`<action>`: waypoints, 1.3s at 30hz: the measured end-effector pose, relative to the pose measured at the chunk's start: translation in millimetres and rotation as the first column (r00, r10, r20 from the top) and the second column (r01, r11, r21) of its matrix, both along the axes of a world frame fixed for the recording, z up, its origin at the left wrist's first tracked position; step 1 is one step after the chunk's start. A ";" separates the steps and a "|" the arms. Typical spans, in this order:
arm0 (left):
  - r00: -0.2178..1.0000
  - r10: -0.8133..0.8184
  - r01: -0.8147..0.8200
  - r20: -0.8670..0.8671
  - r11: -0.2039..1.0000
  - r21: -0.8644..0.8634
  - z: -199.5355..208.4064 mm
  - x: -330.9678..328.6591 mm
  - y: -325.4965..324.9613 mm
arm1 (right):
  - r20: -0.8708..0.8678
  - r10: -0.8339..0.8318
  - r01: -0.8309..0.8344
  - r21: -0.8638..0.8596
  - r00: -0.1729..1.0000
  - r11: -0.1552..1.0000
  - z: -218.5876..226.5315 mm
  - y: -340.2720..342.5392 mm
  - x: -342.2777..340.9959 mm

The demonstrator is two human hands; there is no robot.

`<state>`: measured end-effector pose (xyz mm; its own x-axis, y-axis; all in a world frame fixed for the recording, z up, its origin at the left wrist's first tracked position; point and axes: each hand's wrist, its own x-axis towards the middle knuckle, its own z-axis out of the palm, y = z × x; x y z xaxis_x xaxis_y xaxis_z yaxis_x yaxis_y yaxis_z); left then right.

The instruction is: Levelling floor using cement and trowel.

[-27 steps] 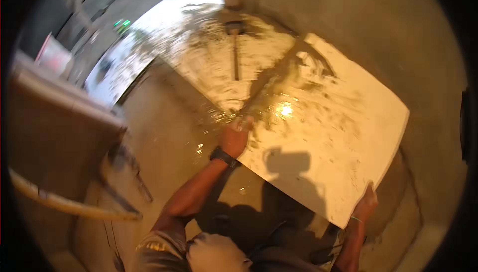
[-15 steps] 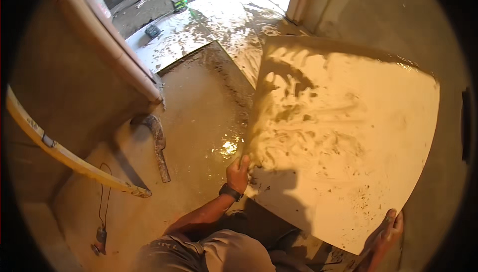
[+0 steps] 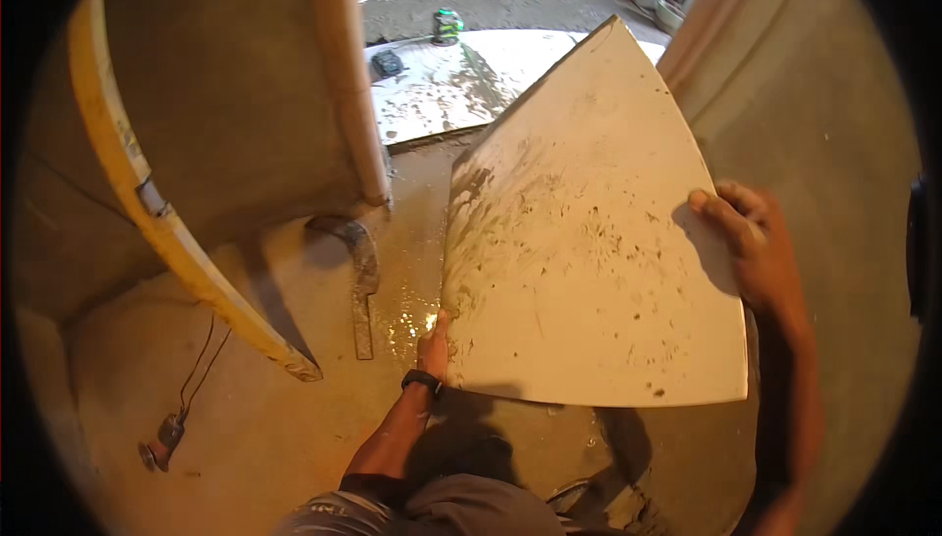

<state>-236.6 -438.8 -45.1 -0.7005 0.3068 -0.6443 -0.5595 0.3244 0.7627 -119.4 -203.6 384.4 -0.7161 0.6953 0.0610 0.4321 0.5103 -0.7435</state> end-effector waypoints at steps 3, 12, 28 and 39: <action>0.996 0.079 -0.078 0.051 0.997 -0.017 -42.5 -24.2 -24.8 | 0.000 0.058 -0.058 0.005 0.998 0.998 1.9 -26.4 -54.2; 0.973 -0.067 0.056 0.222 0.997 0.056 -25.4 -55.4 -30.0 | 0.101 0.038 -0.060 0.225 0.994 0.972 5.0 -35.6 -140.7; 0.223 0.021 0.354 -0.975 0.930 0.100 273.4 -33.6 -3.6 | 0.305 0.262 -0.365 0.358 0.916 0.859 66.0 -52.8 -211.1; 0.429 0.521 -0.030 -0.738 0.825 0.565 251.7 3.4 -18.5 | 0.132 0.407 -0.427 0.268 0.904 0.863 62.0 -88.3 -185.9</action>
